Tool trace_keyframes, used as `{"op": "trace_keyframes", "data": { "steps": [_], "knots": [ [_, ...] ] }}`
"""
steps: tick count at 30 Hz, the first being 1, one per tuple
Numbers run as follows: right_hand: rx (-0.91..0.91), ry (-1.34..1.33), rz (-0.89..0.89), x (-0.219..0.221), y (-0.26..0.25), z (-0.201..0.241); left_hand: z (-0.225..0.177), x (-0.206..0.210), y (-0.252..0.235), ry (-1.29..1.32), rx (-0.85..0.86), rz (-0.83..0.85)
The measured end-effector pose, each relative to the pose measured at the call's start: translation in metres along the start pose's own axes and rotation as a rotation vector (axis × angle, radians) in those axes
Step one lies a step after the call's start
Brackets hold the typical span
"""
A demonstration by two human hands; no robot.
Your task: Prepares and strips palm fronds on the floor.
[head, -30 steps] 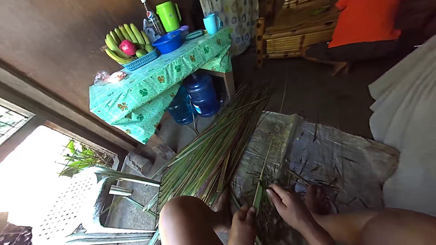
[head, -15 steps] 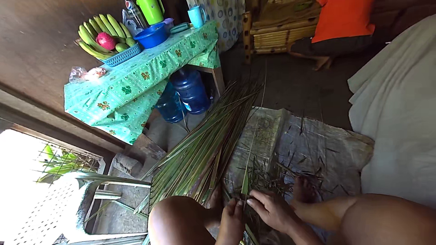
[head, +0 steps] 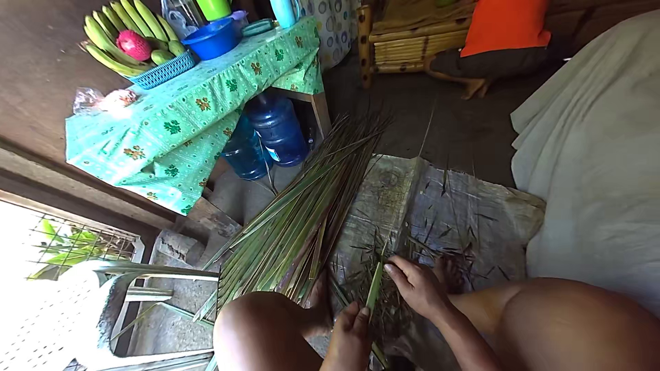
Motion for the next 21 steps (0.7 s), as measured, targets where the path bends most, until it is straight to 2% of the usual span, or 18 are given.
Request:
{"op": "trace_keyframes", "data": {
  "steps": [5, 10, 12, 16, 21],
  "knots": [
    [0.084, -0.046, -0.050, -0.004, -0.004, -0.005, 0.007, -0.006, 0.001, 0.004, -0.029, 0.005],
    [-0.066, -0.258, 0.309, 0.012, 0.017, 0.018, 0.001, -0.011, -0.013, 0.078, -0.035, -0.031],
    [-0.155, -0.241, 0.341, 0.022, 0.022, 0.024, -0.004, -0.010, -0.016, 0.069, -0.001, -0.068],
    [-0.210, -0.173, 0.268, 0.026, 0.020, 0.021, -0.005, -0.011, -0.015, 0.020, 0.046, -0.110],
    [-0.228, -0.092, 0.133, 0.027, 0.014, 0.007, 0.000, -0.008, -0.004, 0.100, -0.010, -0.018]
  ]
}}
Point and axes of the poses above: each hand's wrist, its own y-axis away from the middle knuckle, its own x-axis out of the palm, z = x × y, the point moved 2 cm from there along -y, towards the middle knuckle, and after that the axes turned 2 degrees about x, right-handed, at the moved point
